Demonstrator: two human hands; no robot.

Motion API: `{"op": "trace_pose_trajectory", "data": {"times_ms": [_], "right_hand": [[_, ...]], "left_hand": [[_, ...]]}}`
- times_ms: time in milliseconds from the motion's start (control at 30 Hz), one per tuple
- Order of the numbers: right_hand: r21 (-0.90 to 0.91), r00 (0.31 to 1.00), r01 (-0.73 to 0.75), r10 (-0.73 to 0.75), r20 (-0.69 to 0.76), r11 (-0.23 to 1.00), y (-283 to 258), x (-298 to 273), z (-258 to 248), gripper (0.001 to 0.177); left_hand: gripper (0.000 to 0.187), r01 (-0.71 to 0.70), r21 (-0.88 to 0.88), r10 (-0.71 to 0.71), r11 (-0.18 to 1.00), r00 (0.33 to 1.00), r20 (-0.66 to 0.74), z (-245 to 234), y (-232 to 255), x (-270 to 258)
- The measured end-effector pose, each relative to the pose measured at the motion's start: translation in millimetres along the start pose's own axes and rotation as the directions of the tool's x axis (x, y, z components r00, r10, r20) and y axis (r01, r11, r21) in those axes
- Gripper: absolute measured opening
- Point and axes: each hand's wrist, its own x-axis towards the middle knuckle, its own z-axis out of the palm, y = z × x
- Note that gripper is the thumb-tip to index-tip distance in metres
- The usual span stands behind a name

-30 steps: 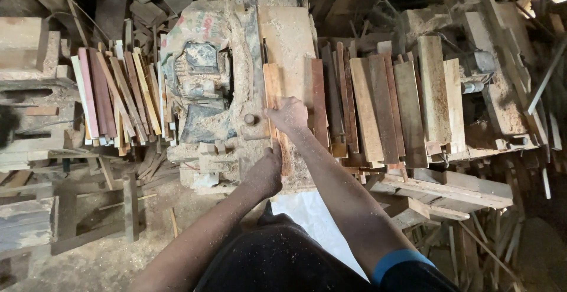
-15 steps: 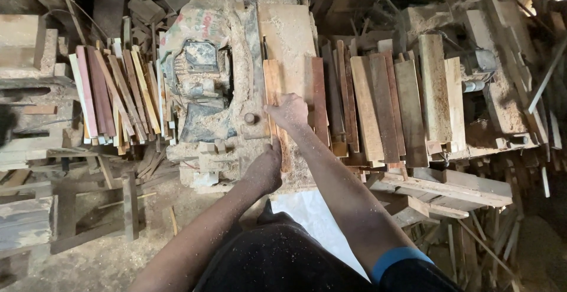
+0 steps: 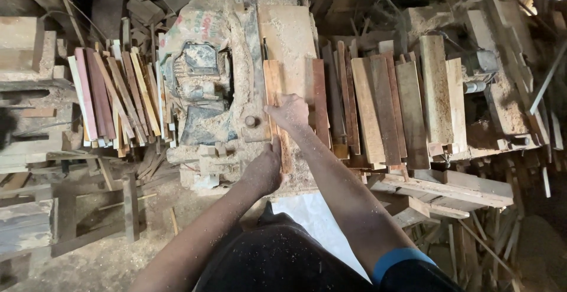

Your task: Feeding thin wooden strips into a table saw to cut them to size in a workshop.

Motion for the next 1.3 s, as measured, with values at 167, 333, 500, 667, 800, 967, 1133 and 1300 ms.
{"op": "trace_pose_trajectory", "data": {"times_ms": [167, 333, 500, 667, 800, 967, 1133, 1300], "right_hand": [[-0.023, 1.0, -0.003, 0.003, -0.008, 1.0, -33, -36, -50, 0.045], [-0.009, 0.999, -0.031, 0.031, -0.029, 0.999, -55, -54, -74, 0.043], [0.009, 0.998, -0.041, 0.041, -0.051, 0.999, -11, 5, -6, 0.042], [0.029, 0.999, -0.029, 0.03, -0.037, 0.999, -36, -21, -41, 0.044], [0.017, 0.998, -0.05, 0.051, -0.044, 0.999, -69, -59, -90, 0.042], [0.028, 0.998, -0.034, 0.035, -0.044, 0.999, -40, -18, -45, 0.042], [-0.001, 0.997, -0.052, 0.052, -0.052, 0.999, -53, -26, -59, 0.037], [-0.005, 0.997, -0.068, 0.068, -0.046, 0.998, -32, 12, -17, 0.043]], "left_hand": [[0.095, 0.004, 0.013, -0.004, 1.0, 1.0, 0.024, -9, 6, 2], [0.097, 0.0, 0.022, 0.0, 1.0, 0.999, 0.033, 0, -7, 17], [0.097, -0.004, -0.012, 0.004, 1.0, 1.0, 0.025, -1, -10, 18], [0.085, -0.015, -0.044, 0.015, 0.999, 1.0, 0.001, -19, 1, 8], [0.089, -0.017, -0.031, 0.017, 0.999, 1.0, -0.001, -15, -1, 12], [0.094, -0.023, -0.026, 0.022, 0.999, 1.0, -0.005, -13, -5, 19], [0.098, -0.021, -0.019, 0.021, 1.0, 1.0, -0.003, -14, -8, 26], [0.09, 0.01, 0.055, -0.011, 0.998, 1.0, 0.026, -21, -5, 26]]}}
